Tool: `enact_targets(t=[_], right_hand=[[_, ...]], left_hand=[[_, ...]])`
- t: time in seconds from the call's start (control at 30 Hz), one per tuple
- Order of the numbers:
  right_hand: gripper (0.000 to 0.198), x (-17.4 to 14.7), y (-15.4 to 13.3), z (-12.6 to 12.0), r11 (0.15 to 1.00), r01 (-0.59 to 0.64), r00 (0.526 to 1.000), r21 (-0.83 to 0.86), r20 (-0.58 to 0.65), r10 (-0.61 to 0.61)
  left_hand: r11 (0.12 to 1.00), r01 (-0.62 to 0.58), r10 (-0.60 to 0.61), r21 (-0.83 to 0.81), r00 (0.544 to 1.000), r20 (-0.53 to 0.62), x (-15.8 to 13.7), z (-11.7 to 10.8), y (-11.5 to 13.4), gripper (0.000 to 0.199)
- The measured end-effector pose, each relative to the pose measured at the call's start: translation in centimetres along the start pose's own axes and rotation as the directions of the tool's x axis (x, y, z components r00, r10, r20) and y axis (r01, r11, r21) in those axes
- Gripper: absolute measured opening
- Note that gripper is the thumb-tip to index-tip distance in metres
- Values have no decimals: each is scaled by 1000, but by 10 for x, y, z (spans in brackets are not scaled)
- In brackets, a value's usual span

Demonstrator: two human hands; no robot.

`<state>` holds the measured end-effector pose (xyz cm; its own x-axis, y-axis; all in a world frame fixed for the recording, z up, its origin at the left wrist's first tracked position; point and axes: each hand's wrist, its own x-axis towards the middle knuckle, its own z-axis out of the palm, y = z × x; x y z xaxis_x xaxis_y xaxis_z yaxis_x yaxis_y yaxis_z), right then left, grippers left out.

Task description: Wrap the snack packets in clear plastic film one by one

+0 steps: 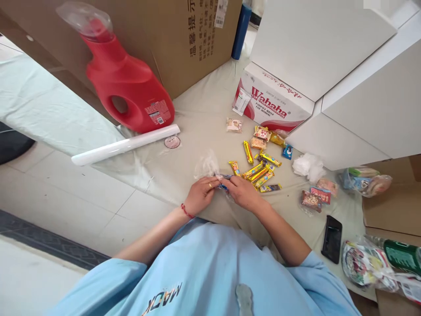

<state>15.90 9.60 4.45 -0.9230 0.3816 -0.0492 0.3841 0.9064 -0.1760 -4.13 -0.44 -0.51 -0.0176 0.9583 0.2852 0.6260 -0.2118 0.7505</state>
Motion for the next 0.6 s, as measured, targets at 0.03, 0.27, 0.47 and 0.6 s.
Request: enact_targets(t=[0.03, 0.27, 0.47, 0.6], right_hand=[[45, 0, -2, 6, 999, -12, 1000, 29, -23, 13], [50, 3, -13, 21, 947, -93, 982, 307, -130, 138], [30, 11, 2, -6, 751, -199, 908, 629, -170, 383], [25, 19, 15, -18, 701, -274, 863, 659, -154, 481]], left_hand=[[998, 33, -33, -57, 999, -9, -2, -3, -4, 45], [995, 79, -83, -67, 995, -55, 4, -15, -4, 28], [958, 64, -47, 281, 997, -64, 24, -3, 15, 27], [955, 135, -118, 266, 990, -77, 32, 0, 21, 30]])
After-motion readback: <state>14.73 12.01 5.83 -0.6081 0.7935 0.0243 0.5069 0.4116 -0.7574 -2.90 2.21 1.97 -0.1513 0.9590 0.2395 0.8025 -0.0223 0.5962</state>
